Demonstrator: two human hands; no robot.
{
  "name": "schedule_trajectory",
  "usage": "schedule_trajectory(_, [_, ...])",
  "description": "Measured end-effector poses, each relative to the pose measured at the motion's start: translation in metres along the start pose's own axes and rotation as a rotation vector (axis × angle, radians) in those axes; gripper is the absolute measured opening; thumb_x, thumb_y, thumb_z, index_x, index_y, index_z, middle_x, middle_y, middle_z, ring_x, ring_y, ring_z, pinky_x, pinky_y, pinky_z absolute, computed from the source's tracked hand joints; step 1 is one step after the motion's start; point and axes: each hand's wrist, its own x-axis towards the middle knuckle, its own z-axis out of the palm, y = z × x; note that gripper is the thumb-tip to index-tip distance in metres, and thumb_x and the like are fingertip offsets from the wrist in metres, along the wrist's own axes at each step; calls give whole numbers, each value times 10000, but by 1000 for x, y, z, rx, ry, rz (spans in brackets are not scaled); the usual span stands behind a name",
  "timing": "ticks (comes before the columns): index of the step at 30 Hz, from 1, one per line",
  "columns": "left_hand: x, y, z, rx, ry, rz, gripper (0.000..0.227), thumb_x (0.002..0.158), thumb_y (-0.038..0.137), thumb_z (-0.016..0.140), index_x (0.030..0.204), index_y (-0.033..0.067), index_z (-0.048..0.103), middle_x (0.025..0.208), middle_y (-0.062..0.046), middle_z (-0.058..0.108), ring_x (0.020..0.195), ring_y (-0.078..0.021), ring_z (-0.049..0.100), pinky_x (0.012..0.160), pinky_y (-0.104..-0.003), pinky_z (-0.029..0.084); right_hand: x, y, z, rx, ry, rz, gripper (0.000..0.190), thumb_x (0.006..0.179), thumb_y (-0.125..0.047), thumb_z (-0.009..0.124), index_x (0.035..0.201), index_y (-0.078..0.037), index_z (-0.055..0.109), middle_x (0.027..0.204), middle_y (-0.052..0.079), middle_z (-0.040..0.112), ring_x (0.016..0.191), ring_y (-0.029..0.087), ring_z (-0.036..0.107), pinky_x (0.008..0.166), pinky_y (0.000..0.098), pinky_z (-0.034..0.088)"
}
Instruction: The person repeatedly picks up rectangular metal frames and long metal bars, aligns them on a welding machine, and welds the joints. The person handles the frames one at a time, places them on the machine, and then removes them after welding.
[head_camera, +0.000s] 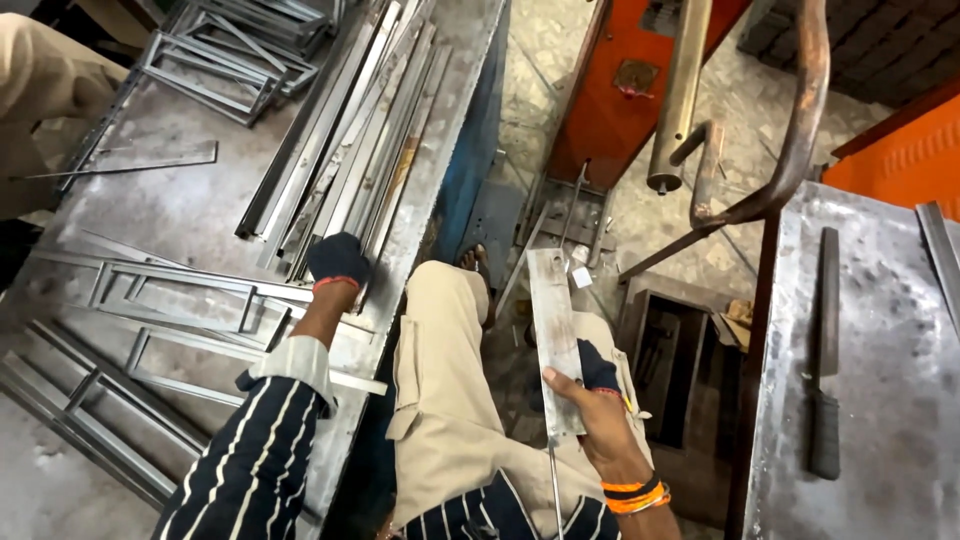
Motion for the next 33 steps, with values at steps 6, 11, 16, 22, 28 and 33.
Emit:
schedule_trajectory(6, [13,-16,-13,-134,-133,-82,197,784,307,719,849,135,789,938,-182,741,910,-394,710,800,-499,579,16,12,-16,5,74,151,367,807,-133,815,1118,49,746,917,64,759,759,159,716,638,318,537])
schedule_trajectory(11, [3,-16,-8,-143,-6,43,179,783,304,719,786,132,769,859,-173,732,850,-390,708,757,-512,566,18,16,-21,13,63,143,329,816,-137,818,1075,55,752,865,70,744,707,168,696,594,325,523])
schedule_trajectory(16, [-5,-1,-41,-9,100,157,138,726,260,722,702,124,723,773,-147,710,789,-358,705,728,-505,545,19,14,-22,6,69,136,315,820,-136,821,1065,51,755,840,73,730,672,174,678,556,331,507])
schedule_trajectory(22, [-2,-18,-39,-51,354,44,180,727,241,717,702,67,682,785,-190,682,782,-376,668,734,-474,543,19,11,-14,13,82,148,388,805,-117,811,1144,57,739,937,83,764,753,173,715,639,334,539])
schedule_trajectory(28, [-11,18,-73,-1622,-736,-401,378,853,355,680,1007,10,688,894,-149,732,754,-285,690,703,-423,549,12,-3,1,-81,119,158,433,808,-98,799,1215,22,713,1023,117,759,857,229,713,730,390,553])
schedule_trajectory(33, [29,93,-29,-1503,-329,-266,838,844,433,832,1396,-94,486,761,-113,663,584,-172,605,547,-361,502,45,5,1,-180,38,-83,487,757,-100,793,1230,-32,696,1010,92,773,858,207,722,738,373,554])
